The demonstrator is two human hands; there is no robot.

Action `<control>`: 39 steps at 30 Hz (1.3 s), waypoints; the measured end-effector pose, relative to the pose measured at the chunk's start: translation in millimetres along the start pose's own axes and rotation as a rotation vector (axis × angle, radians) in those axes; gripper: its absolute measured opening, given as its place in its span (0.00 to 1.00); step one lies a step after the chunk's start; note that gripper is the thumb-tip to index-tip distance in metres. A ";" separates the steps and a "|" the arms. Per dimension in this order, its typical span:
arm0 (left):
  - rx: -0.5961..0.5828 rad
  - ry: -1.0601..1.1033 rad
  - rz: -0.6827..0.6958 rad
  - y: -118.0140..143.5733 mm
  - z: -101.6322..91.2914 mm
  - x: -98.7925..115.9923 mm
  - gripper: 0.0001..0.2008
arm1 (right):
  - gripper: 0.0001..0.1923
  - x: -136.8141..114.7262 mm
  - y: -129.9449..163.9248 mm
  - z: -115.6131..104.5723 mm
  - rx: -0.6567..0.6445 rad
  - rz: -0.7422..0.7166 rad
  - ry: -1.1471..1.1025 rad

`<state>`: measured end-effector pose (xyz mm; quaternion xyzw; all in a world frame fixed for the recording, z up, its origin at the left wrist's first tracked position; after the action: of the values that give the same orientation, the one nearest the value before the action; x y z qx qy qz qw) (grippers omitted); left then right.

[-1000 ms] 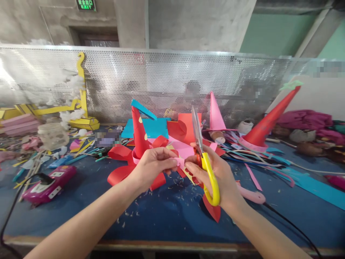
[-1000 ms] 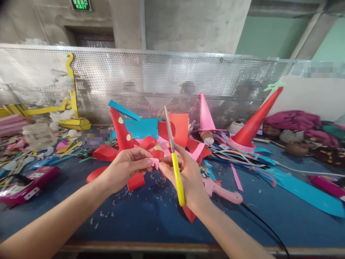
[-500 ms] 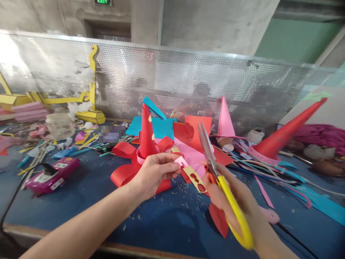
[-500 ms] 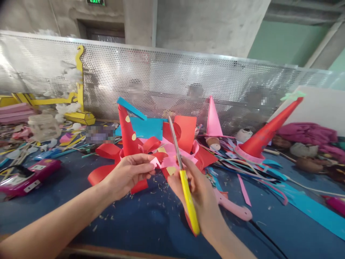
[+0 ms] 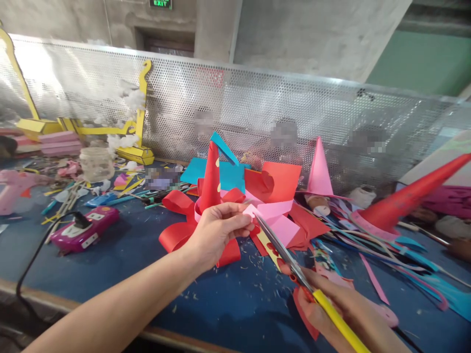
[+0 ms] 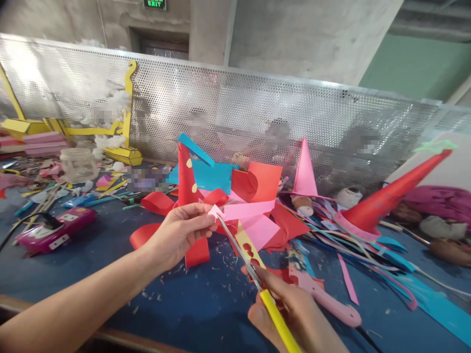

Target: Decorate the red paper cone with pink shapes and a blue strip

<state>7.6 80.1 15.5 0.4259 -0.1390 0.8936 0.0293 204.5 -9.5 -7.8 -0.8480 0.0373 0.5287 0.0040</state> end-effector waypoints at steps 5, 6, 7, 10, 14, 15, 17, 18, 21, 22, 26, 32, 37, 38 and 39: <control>-0.020 0.015 0.002 1.9 2.0 0.3 0.06 | 0.37 -0.9 -0.9 -5.4 0.073 -0.028 0.027; -0.021 0.017 0.000 2.3 2.5 0.3 0.06 | 0.36 -0.5 -0.9 -5.8 0.078 -0.024 0.037; -0.019 0.020 -0.005 2.6 2.8 0.3 0.06 | 0.36 -0.1 -1.0 -5.8 0.078 -0.018 0.051; -0.009 0.031 -0.021 3.1 3.2 0.1 0.06 | 0.36 1.7 -1.6 -4.6 0.051 -0.002 0.081; -0.002 0.039 -0.042 3.6 2.9 0.1 0.07 | 0.38 4.8 -3.1 -3.9 0.030 0.008 0.076; -0.001 0.038 -0.045 3.9 2.5 0.2 0.07 | 0.38 5.3 -3.4 -4.0 0.031 0.007 0.073; -0.001 0.030 -0.047 4.5 1.8 0.6 0.07 | 0.38 6.1 -3.9 -2.9 0.020 0.007 0.059; -0.002 0.025 -0.047 4.8 1.7 0.8 0.07 | 0.39 6.5 -4.0 -1.8 0.009 0.011 0.047; 0.000 0.015 -0.051 5.3 1.9 1.6 0.06 | 0.41 7.7 -3.4 0.6 -0.014 0.040 -0.002; 0.005 0.015 -0.054 5.5 2.0 1.8 0.06 | 0.40 7.6 -3.0 0.2 -0.007 0.048 -0.015; 0.013 0.014 -0.061 6.0 3.0 2.3 0.06 | 0.39 5.7 -2.1 -1.7 0.013 0.053 -0.049; -0.030 -0.001 -0.077 8.0 5.8 -1.5 0.07 | 0.39 8.2 -3.5 5.1 -0.036 0.043 -0.051; -0.016 0.014 -0.087 8.1 6.7 -3.5 0.07 | 0.40 23.7 -7.3 12.0 -0.073 0.051 -0.122; -0.014 0.019 -0.091 8.0 7.2 -3.5 0.08 | 0.39 27.7 -8.9 13.1 -0.079 0.054 -0.135; -0.012 0.024 -0.094 8.0 7.7 -3.3 0.08 | 0.39 31.4 -10.8 14.2 -0.084 0.051 -0.140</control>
<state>14.1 70.5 15.8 0.4210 -0.1235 0.8954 0.0755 206.3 0.0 -42.6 -0.8073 0.0362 0.5875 -0.0426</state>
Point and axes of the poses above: each hand's wrist, its own y-axis away from the middle knuckle, its own z-axis out of the palm, x = y × z, the point moved 8 cm from there along -y, towards the middle knuckle, and after that the axes turned 8 degrees about z, right-handed, at the moved point
